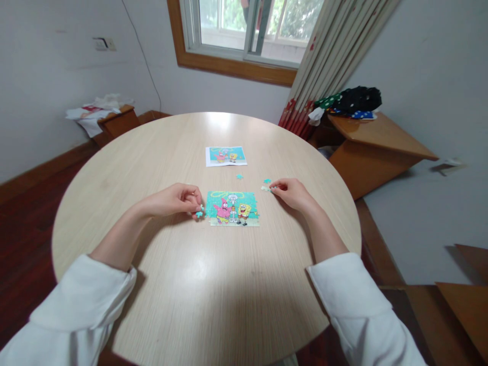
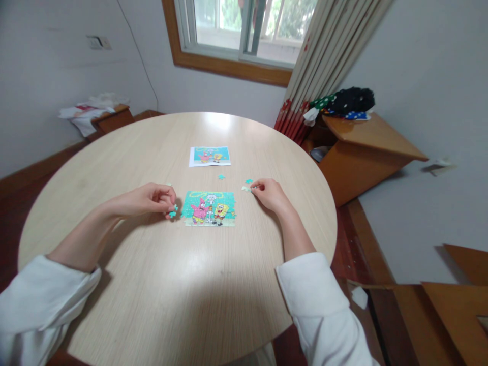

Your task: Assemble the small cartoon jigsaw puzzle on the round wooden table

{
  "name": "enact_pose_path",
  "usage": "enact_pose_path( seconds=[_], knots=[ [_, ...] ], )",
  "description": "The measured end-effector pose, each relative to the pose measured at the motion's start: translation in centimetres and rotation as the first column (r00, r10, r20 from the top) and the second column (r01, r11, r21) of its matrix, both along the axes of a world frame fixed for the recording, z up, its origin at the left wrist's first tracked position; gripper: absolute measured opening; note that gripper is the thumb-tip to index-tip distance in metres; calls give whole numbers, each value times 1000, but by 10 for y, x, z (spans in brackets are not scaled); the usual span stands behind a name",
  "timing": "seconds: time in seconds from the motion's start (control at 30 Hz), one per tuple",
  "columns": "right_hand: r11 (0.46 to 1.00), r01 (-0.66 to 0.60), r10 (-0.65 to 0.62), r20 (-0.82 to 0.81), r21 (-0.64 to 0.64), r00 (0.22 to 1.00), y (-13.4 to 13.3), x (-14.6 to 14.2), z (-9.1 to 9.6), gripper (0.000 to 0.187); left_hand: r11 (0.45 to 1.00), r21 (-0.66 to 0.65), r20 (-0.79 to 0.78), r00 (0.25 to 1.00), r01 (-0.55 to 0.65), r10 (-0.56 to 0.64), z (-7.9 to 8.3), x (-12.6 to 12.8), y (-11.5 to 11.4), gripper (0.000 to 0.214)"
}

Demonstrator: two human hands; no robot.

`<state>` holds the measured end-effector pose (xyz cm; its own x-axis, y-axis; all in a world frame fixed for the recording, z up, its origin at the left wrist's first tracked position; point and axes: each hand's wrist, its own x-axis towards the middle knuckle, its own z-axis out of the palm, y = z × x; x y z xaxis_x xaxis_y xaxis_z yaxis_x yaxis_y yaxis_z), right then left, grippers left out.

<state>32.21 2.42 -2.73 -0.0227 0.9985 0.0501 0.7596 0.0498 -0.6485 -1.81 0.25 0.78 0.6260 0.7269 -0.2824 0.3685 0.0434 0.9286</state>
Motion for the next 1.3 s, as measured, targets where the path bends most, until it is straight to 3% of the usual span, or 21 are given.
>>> enact_pose_path(
  seconds=[0.13,0.37,0.7,1.13,1.3],
  knots=[
    [1000,-4,4,4,8,1000,0,1,-1,22,999,20,-11,999,42,-42,-2,-2,2,26],
    [1000,-12,12,1,10,1000,1,0,-1,21,996,19,-32,995,92,-92,-3,-1,2,21],
    [1000,1,-1,2,-11,1000,-1,-1,2,19,998,8,-39,998,59,-58,-2,1,0,22],
    [1000,-7,7,-9,-5,1000,-1,0,1,21,980,163,-125,988,115,-95,1,0,1,21],
    [1000,-2,1,-13,-15,1000,0,-1,1,21,987,121,-87,992,106,-95,3,2,-2,19]
  ],
)
